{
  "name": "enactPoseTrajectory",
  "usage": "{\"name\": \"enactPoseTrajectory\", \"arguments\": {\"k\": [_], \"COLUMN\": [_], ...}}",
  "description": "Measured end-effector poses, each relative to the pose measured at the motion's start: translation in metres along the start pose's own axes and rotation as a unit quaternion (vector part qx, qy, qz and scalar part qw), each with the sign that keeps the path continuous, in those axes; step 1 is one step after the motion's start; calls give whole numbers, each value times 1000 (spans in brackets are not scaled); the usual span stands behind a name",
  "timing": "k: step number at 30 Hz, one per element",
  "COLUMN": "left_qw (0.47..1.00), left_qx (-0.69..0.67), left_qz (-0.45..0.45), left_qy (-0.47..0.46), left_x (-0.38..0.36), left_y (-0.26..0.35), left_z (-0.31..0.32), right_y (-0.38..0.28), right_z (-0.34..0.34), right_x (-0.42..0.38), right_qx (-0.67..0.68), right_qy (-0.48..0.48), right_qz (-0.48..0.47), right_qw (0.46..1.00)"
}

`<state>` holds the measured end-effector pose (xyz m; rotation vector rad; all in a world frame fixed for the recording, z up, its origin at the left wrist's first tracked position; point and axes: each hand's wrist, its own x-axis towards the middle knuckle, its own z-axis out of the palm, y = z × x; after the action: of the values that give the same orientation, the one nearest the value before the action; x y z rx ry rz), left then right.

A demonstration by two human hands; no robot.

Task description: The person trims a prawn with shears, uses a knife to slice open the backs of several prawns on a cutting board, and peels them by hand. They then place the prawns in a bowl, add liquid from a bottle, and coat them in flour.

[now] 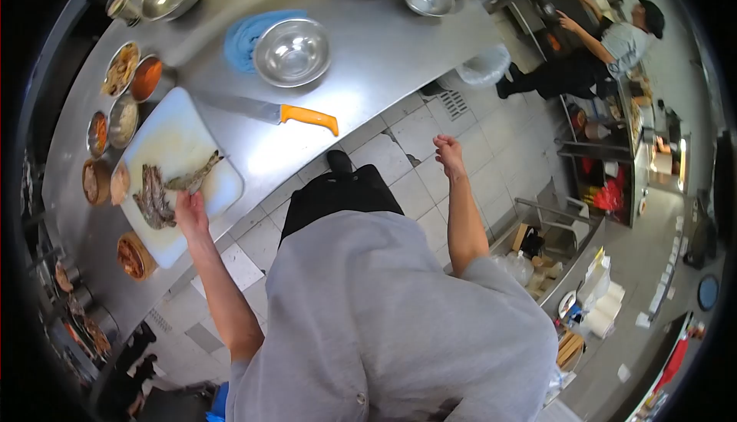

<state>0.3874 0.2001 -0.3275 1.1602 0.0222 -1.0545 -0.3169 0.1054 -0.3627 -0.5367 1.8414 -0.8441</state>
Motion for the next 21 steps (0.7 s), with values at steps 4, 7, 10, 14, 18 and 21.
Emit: {"name": "enactPoseTrajectory", "arguments": {"k": [4,7,10,14,18,21], "left_qw": [997,991,990,983,982,986], "left_qx": [-38,-113,-80,-9,46,9], "left_qz": [33,54,113,181,181,163], "left_qy": [-59,-50,19,41,11,-18], "left_x": [-15,-39,-54,-87,-114,-133], "left_y": [-4,-6,-8,-2,9,23], "left_z": [7,38,65,105,118,113], "right_y": [-72,-153,-181,-189,-184,-185], "right_z": [83,165,239,326,378,395], "right_x": [-34,-120,-192,-257,-290,-303], "right_qx": [-170,-180,-121,-173,-164,-226], "right_qy": [-104,-248,-426,-506,-555,-629], "right_qz": [-300,-363,-409,-580,-608,-481], "right_qw": [933,880,798,614,543,567]}}
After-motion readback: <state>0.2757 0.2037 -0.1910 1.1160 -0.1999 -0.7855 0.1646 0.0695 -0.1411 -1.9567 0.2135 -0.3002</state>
